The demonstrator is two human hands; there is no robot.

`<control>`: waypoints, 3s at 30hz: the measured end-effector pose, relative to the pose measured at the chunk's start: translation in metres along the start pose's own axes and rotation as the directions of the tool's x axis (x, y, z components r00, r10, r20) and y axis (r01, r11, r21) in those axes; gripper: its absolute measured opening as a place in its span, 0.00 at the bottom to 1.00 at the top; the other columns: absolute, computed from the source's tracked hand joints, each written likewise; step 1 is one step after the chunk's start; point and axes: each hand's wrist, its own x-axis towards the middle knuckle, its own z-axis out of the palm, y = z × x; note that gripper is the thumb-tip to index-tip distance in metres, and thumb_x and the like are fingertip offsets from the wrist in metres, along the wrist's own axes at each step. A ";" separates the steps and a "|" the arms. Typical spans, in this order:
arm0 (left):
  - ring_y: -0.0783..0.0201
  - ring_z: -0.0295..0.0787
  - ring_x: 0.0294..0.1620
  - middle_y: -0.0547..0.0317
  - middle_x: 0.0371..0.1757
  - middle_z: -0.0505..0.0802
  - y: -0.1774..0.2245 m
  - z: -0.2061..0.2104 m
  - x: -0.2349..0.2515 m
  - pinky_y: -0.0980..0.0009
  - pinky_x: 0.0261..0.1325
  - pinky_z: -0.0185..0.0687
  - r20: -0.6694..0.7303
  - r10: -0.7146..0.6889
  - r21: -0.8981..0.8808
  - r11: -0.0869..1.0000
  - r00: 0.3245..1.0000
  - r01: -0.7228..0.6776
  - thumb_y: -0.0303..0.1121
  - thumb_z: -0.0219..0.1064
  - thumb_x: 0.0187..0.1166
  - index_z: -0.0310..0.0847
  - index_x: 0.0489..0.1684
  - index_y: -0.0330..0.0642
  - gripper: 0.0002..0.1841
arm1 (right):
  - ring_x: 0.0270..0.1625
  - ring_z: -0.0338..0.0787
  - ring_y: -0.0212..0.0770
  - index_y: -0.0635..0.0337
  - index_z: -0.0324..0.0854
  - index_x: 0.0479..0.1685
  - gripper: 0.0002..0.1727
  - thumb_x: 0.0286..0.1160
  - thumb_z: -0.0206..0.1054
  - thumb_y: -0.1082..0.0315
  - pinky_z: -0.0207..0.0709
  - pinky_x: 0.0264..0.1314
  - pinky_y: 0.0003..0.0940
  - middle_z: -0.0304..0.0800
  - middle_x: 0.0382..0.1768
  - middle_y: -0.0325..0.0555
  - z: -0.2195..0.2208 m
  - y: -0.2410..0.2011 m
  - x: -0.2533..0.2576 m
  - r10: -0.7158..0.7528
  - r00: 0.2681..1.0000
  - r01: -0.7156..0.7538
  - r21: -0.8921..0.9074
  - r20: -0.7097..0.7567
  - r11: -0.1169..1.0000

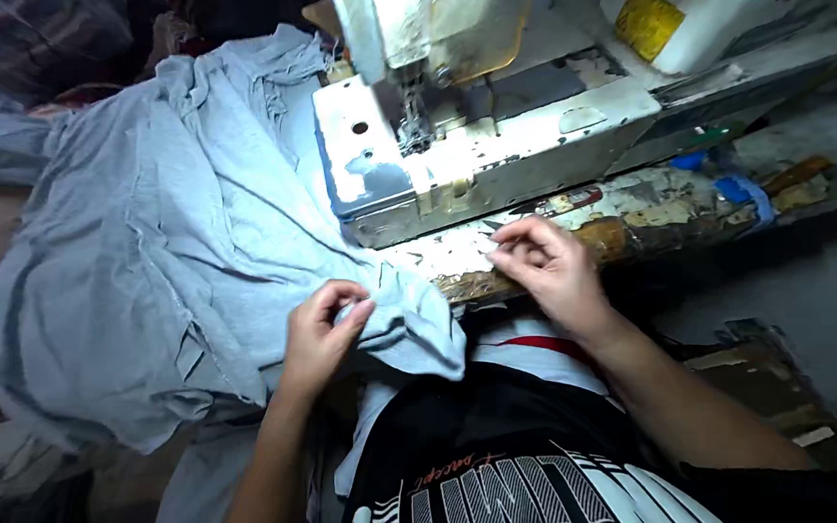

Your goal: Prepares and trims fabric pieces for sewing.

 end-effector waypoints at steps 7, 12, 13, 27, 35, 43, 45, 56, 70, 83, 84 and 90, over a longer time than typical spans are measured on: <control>0.61 0.85 0.51 0.55 0.46 0.91 -0.007 0.013 -0.001 0.65 0.58 0.79 0.029 0.236 0.352 0.907 0.971 -0.231 0.36 0.71 0.76 0.92 0.47 0.40 0.11 | 0.62 0.83 0.71 0.62 0.85 0.69 0.22 0.75 0.60 0.73 0.74 0.64 0.62 0.87 0.56 0.67 0.001 0.014 -0.002 -0.048 0.992 0.109 -0.599 0.116 0.793; 0.67 0.82 0.54 0.58 0.45 0.88 0.017 0.024 -0.032 0.73 0.60 0.77 0.040 0.451 0.194 0.872 0.892 -0.449 0.36 0.72 0.78 0.92 0.41 0.41 0.08 | 0.53 0.84 0.63 0.61 0.87 0.67 0.20 0.78 0.62 0.72 0.75 0.59 0.52 0.86 0.46 0.64 0.007 0.033 0.003 -0.227 0.969 0.245 -0.511 0.100 0.824; 0.64 0.82 0.55 0.56 0.46 0.89 0.015 0.029 -0.036 0.70 0.62 0.77 0.115 0.458 0.192 0.860 0.882 -0.472 0.39 0.72 0.79 0.93 0.44 0.41 0.11 | 0.53 0.84 0.61 0.63 0.87 0.68 0.19 0.81 0.61 0.71 0.75 0.60 0.49 0.86 0.47 0.65 0.007 0.035 0.001 -0.270 0.960 0.272 -0.485 0.075 0.831; 0.68 0.82 0.48 0.58 0.41 0.89 0.040 0.026 -0.087 0.75 0.55 0.77 -0.143 0.421 0.254 0.890 0.895 -0.378 0.28 0.74 0.76 0.94 0.41 0.38 0.05 | 0.33 0.82 0.32 0.59 0.91 0.59 0.18 0.80 0.69 0.58 0.75 0.32 0.25 0.85 0.35 0.44 0.022 -0.036 -0.076 -0.400 0.892 0.413 -0.021 0.209 0.910; 0.68 0.85 0.46 0.59 0.38 0.92 0.043 0.035 -0.124 0.76 0.54 0.79 -0.211 0.530 0.391 0.816 0.821 -0.426 0.28 0.74 0.75 0.91 0.35 0.39 0.03 | 0.31 0.87 0.41 0.59 0.93 0.45 0.11 0.79 0.67 0.63 0.74 0.26 0.33 0.88 0.32 0.46 0.062 -0.061 -0.076 -0.621 0.732 0.652 -0.024 0.281 0.758; 0.69 0.86 0.47 0.60 0.38 0.92 0.057 0.059 -0.109 0.77 0.55 0.81 -0.134 0.615 0.176 0.787 0.777 -0.592 0.29 0.74 0.77 0.89 0.35 0.40 0.03 | 0.40 0.91 0.37 0.65 0.92 0.46 0.11 0.81 0.68 0.66 0.83 0.41 0.31 0.92 0.38 0.50 0.024 -0.043 -0.080 -0.475 0.876 0.481 -0.092 0.079 0.872; 0.68 0.86 0.48 0.60 0.37 0.91 0.074 0.084 -0.083 0.77 0.56 0.80 -0.060 0.689 0.069 0.724 0.722 -0.686 0.29 0.72 0.77 0.88 0.34 0.40 0.03 | 0.45 0.89 0.32 0.70 0.88 0.49 0.13 0.79 0.71 0.66 0.82 0.52 0.24 0.92 0.43 0.53 -0.025 -0.038 -0.076 -0.398 0.913 0.380 -0.172 -0.086 0.909; 0.64 0.89 0.60 0.56 0.50 0.94 0.054 0.071 -0.041 0.66 0.67 0.83 0.230 0.560 0.024 0.814 0.796 -0.580 0.36 0.69 0.83 0.90 0.51 0.40 0.10 | 0.50 0.81 0.26 0.69 0.86 0.57 0.16 0.79 0.71 0.65 0.78 0.52 0.17 0.80 0.52 0.46 -0.134 -0.034 -0.074 -0.381 0.861 0.282 -0.307 -0.338 0.909; 0.63 0.86 0.45 0.61 0.34 0.92 0.009 0.017 -0.047 0.60 0.58 0.74 -0.005 0.196 0.409 0.895 0.981 -0.177 0.34 0.67 0.73 0.94 0.35 0.43 0.09 | 0.54 0.89 0.61 0.55 0.92 0.55 0.17 0.81 0.67 0.55 0.80 0.51 0.59 0.89 0.53 0.58 -0.024 0.011 0.039 -0.303 0.880 0.467 -0.542 0.367 0.698; 0.82 0.84 0.31 0.67 0.31 0.91 0.044 0.034 -0.010 0.86 0.37 0.81 -0.145 0.211 0.032 0.977 0.967 -0.209 0.27 0.70 0.71 0.90 0.37 0.39 0.04 | 0.60 0.85 0.47 0.69 0.75 0.65 0.26 0.62 0.69 0.75 0.82 0.62 0.34 0.82 0.57 0.60 0.082 -0.044 -0.037 -0.313 0.948 0.297 -0.197 -0.052 0.934; 0.83 0.84 0.30 0.67 0.30 0.91 0.043 0.034 -0.012 0.86 0.36 0.80 -0.144 0.194 0.021 0.981 0.970 -0.193 0.27 0.71 0.70 0.90 0.36 0.39 0.04 | 0.61 0.85 0.46 0.68 0.75 0.62 0.24 0.63 0.67 0.75 0.80 0.64 0.33 0.82 0.56 0.58 0.078 -0.046 -0.035 -0.341 0.938 0.321 -0.212 -0.062 0.923; 0.79 0.82 0.26 0.63 0.24 0.90 0.049 0.053 -0.027 0.83 0.35 0.78 -0.043 0.267 0.022 0.964 0.963 -0.266 0.32 0.68 0.77 0.90 0.33 0.37 0.08 | 0.60 0.86 0.45 0.59 0.81 0.62 0.19 0.71 0.65 0.72 0.81 0.63 0.38 0.85 0.55 0.53 0.072 -0.052 -0.053 -0.397 0.918 0.378 -0.262 -0.023 0.888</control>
